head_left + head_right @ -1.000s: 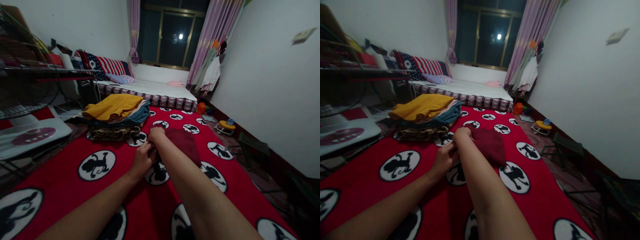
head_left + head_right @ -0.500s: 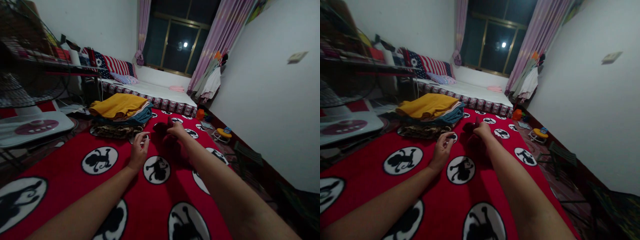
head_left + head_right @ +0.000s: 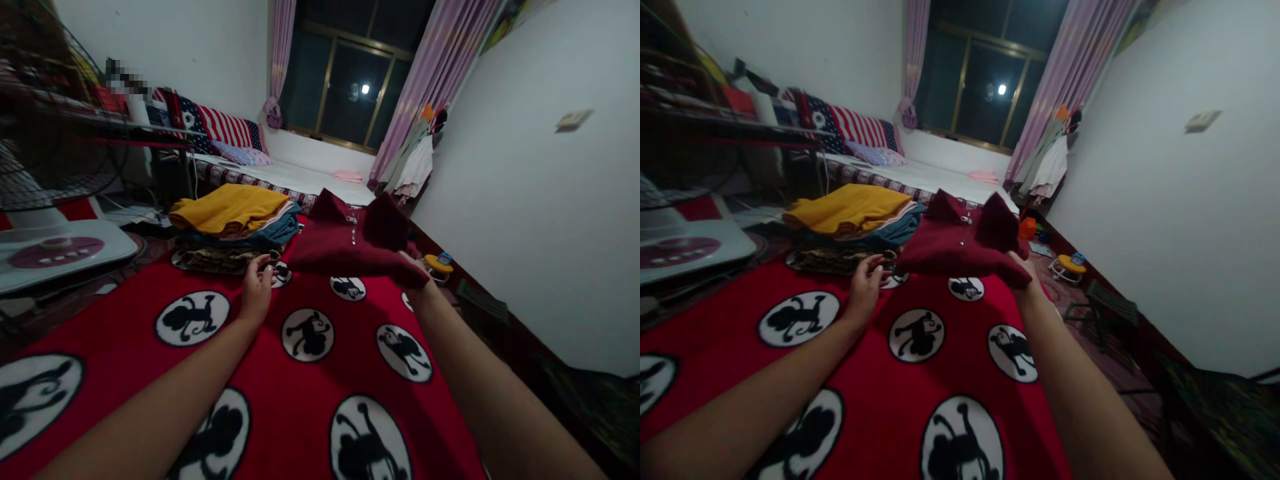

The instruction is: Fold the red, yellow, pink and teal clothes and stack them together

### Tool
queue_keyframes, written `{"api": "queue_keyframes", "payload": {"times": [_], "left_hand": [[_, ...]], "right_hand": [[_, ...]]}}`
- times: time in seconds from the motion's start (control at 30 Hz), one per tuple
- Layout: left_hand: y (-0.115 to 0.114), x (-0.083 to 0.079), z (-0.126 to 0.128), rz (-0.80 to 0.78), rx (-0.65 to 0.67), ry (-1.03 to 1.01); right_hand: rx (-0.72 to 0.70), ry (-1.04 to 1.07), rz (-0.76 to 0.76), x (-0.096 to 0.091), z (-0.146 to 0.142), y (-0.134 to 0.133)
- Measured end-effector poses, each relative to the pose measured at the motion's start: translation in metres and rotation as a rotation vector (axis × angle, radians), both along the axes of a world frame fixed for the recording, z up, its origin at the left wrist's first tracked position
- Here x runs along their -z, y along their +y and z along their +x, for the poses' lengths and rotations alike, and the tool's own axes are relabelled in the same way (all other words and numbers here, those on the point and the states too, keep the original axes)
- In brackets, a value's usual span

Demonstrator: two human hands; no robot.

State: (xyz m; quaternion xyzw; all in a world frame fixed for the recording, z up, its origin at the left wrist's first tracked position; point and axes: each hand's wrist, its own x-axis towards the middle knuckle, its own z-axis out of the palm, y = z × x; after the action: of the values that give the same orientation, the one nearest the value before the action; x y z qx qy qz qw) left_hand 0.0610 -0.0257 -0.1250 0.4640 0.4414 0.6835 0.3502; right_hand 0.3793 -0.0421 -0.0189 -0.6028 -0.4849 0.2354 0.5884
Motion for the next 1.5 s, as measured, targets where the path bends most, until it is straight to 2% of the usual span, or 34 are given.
{"api": "queue_keyframes", "payload": {"times": [0.07,0.13,0.23,0.33,0.43,0.53,0.6,0.67,0.8,0.9,0.93,0.97,1.03,1.1,1.13,1.23,1.3,1.37,1.5], "left_hand": [[0.003,0.004,0.001,-0.020,0.018,0.016],[0.006,0.010,0.002,-0.026,0.022,0.073],[0.008,0.015,0.007,0.014,0.025,0.223],[0.002,0.015,0.011,0.054,0.078,0.384],[-0.008,0.011,0.015,0.079,0.181,0.574],[-0.017,0.009,0.019,0.079,0.260,0.720],[-0.020,0.009,0.022,0.062,0.266,0.751],[-0.021,0.009,0.025,0.066,0.264,0.737],[-0.017,0.008,0.034,0.103,0.285,0.689],[-0.014,0.006,0.038,0.105,0.278,0.678],[-0.014,0.005,0.039,0.114,0.275,0.681],[-0.015,0.003,0.039,0.130,0.275,0.699],[-0.020,-0.002,0.037,0.169,0.291,0.805],[-0.028,-0.012,0.037,0.205,0.291,0.991],[-0.033,-0.019,0.039,0.228,0.270,1.087],[-0.042,-0.042,0.056,0.343,0.220,1.214],[-0.042,-0.050,0.078,0.428,0.323,1.198],[-0.036,-0.046,0.102,0.432,0.490,1.216],[-0.011,-0.021,0.128,0.160,0.652,1.290]], "right_hand": [[0.091,-0.029,-0.139,0.034,0.014,-0.020],[0.186,-0.068,-0.247,0.060,0.027,-0.037],[0.299,-0.110,-0.316,0.079,0.042,-0.053],[0.348,-0.180,-0.251,0.080,0.046,-0.062],[0.306,-0.460,-0.133,0.076,0.038,-0.075],[0.252,-0.671,-0.229,0.076,0.027,-0.092],[0.248,-0.684,-0.330,0.082,0.023,-0.099],[0.216,-0.665,-0.346,0.090,0.022,-0.102],[0.122,-0.629,-0.179,0.099,0.023,-0.104],[0.142,-0.684,0.032,0.096,0.023,-0.111],[0.143,-0.741,0.054,0.094,0.022,-0.114],[0.139,-0.816,0.024,0.091,0.021,-0.118],[0.126,-0.984,-0.153,0.082,0.017,-0.123],[0.149,-1.151,-0.328,0.071,0.011,-0.125],[0.169,-1.218,-0.361,0.064,0.006,-0.124],[0.147,-1.288,-0.259,0.051,-0.012,-0.113],[0.095,-1.233,-0.178,0.053,-0.026,-0.099],[0.034,-1.183,-0.194,0.063,-0.038,-0.083],[-0.128,-1.118,-0.387,0.088,-0.043,-0.057]]}}
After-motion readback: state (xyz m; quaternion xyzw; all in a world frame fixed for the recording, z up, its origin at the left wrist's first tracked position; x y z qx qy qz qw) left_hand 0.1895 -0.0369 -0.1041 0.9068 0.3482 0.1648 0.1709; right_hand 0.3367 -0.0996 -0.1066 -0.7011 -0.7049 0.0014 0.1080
